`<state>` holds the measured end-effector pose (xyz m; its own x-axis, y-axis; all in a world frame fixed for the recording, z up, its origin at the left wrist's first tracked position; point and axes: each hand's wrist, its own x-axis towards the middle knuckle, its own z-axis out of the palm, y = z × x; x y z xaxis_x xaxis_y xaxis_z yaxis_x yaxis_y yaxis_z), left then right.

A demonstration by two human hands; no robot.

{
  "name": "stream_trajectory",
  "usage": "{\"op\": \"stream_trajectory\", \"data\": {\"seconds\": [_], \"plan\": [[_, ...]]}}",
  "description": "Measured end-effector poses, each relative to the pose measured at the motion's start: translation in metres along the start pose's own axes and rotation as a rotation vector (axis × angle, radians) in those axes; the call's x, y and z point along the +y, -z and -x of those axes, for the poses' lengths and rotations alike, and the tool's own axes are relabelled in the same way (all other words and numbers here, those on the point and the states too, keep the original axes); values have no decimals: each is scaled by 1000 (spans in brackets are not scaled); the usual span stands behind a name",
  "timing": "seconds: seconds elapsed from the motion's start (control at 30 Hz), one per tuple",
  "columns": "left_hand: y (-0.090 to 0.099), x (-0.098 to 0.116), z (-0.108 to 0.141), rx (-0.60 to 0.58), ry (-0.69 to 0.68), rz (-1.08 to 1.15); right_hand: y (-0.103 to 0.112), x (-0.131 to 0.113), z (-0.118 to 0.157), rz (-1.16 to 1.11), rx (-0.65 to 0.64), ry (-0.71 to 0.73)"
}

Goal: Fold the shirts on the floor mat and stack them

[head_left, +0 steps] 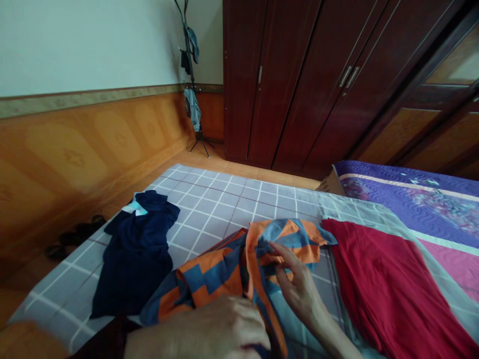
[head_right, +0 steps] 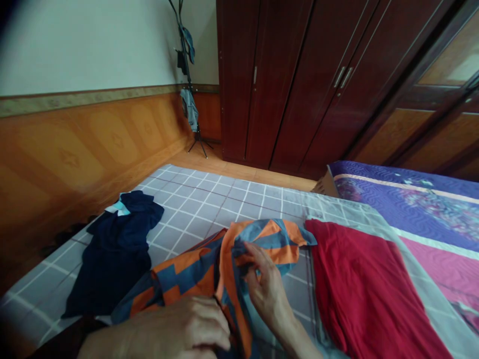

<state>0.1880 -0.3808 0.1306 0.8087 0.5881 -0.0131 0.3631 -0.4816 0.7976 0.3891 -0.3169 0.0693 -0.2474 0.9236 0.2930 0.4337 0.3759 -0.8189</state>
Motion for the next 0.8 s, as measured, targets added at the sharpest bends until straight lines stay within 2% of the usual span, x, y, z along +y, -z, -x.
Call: {"op": "stream_trajectory", "data": {"seconds": [0.07,0.13,0.27,0.33,0.4,0.5,0.53,0.6,0.63,0.7,0.8], "plan": [[10,-8,15,124,174,-145,2,-7,3,-42,-20,-120],[18,-18,29,207,305,-212,-2,-22,8,-14,-107,-126],[19,-41,52,196,396,-283,-20,-45,15,165,-297,40],[17,-50,62,171,426,-328,-18,-43,13,148,-283,-11],[16,-58,69,183,463,-363,0,-34,12,28,-75,-174],[16,-67,77,270,490,-376,44,-18,19,-268,377,-472],[17,-68,78,312,486,-364,57,-14,24,-372,471,-547],[16,-66,77,402,451,-315,71,-12,36,-541,532,-636],[15,-61,75,439,424,-269,71,-15,42,-594,510,-656],[11,-46,65,459,363,-141,57,-28,51,-627,408,-660],[1,-14,43,370,291,72,21,-62,57,-618,114,-562]]}}
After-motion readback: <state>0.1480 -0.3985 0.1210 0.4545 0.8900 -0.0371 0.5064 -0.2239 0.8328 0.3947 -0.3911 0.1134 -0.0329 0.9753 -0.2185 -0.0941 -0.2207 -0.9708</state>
